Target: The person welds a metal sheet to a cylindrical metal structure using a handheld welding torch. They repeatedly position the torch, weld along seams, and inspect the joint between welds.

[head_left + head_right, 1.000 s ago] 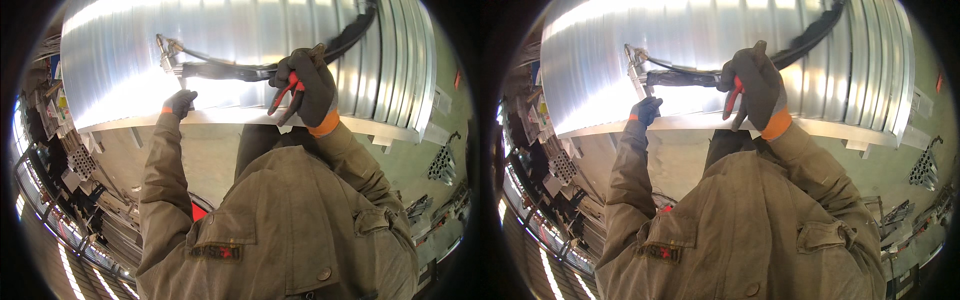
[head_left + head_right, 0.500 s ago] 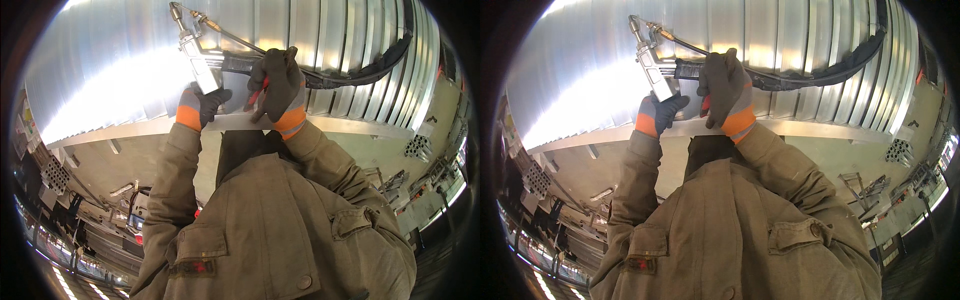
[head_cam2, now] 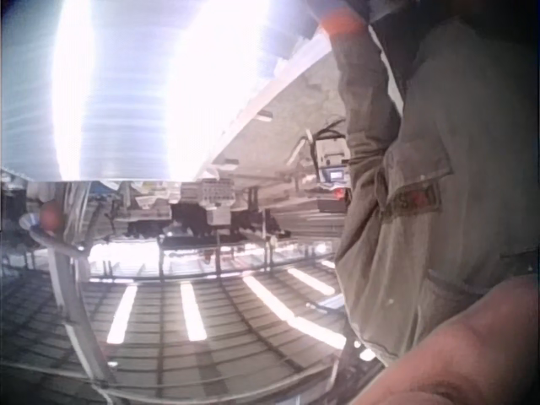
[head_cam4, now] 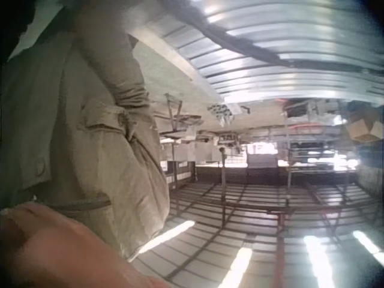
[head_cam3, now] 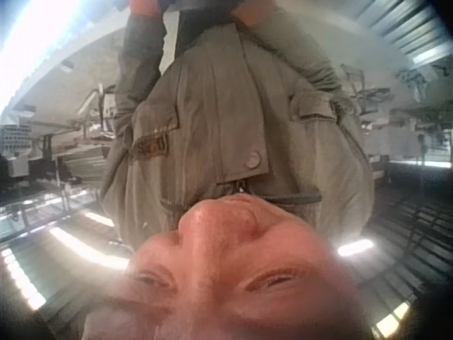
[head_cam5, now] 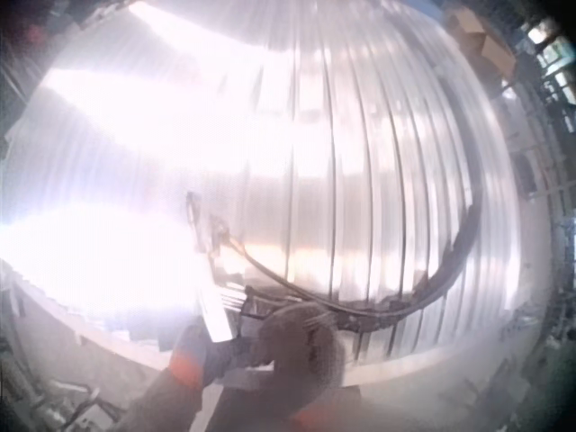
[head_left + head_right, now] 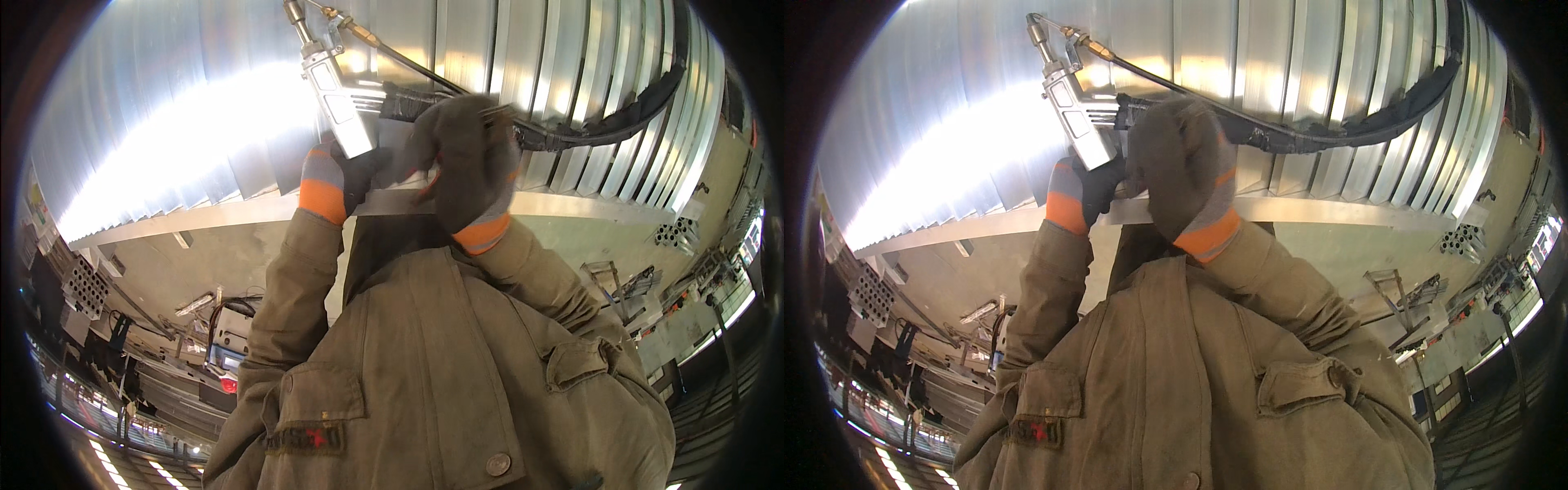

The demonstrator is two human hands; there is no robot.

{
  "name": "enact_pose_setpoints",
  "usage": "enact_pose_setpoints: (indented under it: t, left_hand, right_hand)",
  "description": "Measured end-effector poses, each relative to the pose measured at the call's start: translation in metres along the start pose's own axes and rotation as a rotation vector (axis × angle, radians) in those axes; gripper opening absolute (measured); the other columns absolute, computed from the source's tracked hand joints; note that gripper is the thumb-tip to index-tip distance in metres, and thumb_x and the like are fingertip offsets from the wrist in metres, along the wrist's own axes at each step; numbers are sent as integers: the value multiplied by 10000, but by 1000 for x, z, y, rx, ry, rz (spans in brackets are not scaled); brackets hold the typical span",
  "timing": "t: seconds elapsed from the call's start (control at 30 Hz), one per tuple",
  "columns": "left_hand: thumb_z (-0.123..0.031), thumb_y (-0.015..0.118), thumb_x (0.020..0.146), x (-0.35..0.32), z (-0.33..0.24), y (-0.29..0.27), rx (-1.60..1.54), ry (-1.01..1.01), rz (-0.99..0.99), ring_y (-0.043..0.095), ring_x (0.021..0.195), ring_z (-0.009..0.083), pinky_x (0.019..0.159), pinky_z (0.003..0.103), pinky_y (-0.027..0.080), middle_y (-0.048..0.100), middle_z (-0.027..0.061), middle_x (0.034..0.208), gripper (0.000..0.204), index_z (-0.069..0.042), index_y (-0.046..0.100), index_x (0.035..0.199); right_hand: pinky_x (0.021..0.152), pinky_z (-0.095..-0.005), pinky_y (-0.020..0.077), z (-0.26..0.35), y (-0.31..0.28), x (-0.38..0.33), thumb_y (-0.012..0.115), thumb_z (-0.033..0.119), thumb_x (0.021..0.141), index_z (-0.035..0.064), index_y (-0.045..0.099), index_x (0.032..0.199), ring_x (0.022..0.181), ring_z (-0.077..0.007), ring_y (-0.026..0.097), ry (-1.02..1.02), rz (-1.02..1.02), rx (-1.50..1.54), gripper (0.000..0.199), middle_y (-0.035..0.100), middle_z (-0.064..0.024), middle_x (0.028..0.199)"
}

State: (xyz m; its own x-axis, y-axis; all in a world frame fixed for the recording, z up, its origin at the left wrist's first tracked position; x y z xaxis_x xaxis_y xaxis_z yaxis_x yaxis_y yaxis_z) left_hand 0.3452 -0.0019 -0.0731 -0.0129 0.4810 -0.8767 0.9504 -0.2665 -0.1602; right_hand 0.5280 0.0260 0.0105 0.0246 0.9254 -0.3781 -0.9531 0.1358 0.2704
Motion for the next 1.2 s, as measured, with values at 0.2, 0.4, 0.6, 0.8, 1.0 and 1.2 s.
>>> enact_pose_setpoints:
  t: [0.2, 0.4, 0.6, 0.8, 1.0, 1.2]
  left_hand:
    - [-252, 864, 866, -1, -8, -6, 167, 20, -11, 647, 619, 162, 548, 358, 510, 750, 80, 789, 292, -2, 783, 994]
    - [-263, 849, 873, 0, -12, -3, 147, 33, 47, 662, 632, 160, 576, 360, 525, 765, 83, 804, 298, 3, 781, 990]
    - [-259, 856, 864, 2, -7, -6, 167, -8, 33, 682, 695, 167, 618, 357, 540, 775, 92, 844, 308, 5, 783, 1006]
    - [-307, 886, 842, 2, -6, -6, 124, 27, 14, 671, 683, 170, 616, 361, 538, 772, 99, 835, 356, 4, 776, 977]
    - [-327, 904, 827, 12, -1, -7, -10, 208, -34, 653, 650, 178, 607, 372, 530, 742, 88, 774, 365, -6, 769, 937]
    - [-369, 905, 820, 14, 7, -4, -47, 203, -19, 637, 641, 184, 601, 377, 523, 743, 84, 779, 433, -2, 788, 1018]
  right_hand:
    - [571, -288, 494, -5, 4, 9, 538, 199, 1124, -9, 555, 986, 681, -114, 593, -3, 10, -402, 250, 618, -76, 811]
    - [607, -327, 514, 7, -4, 5, 556, 139, 1101, -19, 565, 994, 703, -126, 618, 31, -20, 78, 191, 612, -84, 775]
    - [574, -290, 512, 11, 7, 12, 499, 153, 1129, -6, 552, 1039, 673, -112, 615, -143, -25, -428, 190, 640, -84, 819]
    - [563, -280, 492, 2, -8, 0, 464, 179, 1143, 32, 562, 987, 646, -116, 588, -27, -72, 108, 236, 623, -61, 805]
    - [516, -290, 460, -12, 13, 3, 462, 198, 1143, 29, 546, 940, 575, -116, 557, -17, 49, -325, 277, 593, -57, 737]
    - [498, -309, 478, 3, -6, 1, 481, 294, 1140, 2, 555, 890, 573, -176, 591, -13, -53, -85, 392, 601, -92, 718]
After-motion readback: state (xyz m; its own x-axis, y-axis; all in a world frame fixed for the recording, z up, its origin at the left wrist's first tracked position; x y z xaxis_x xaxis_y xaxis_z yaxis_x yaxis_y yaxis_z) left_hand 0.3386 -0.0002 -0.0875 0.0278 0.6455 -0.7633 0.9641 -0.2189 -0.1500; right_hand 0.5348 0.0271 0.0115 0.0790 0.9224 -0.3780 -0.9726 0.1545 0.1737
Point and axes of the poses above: each hand's wrist, its own x-axis towards the middle knuckle, its own y-axis out of the palm, z = x × y, the point moved 8 cm from there along x, towards the middle knuckle
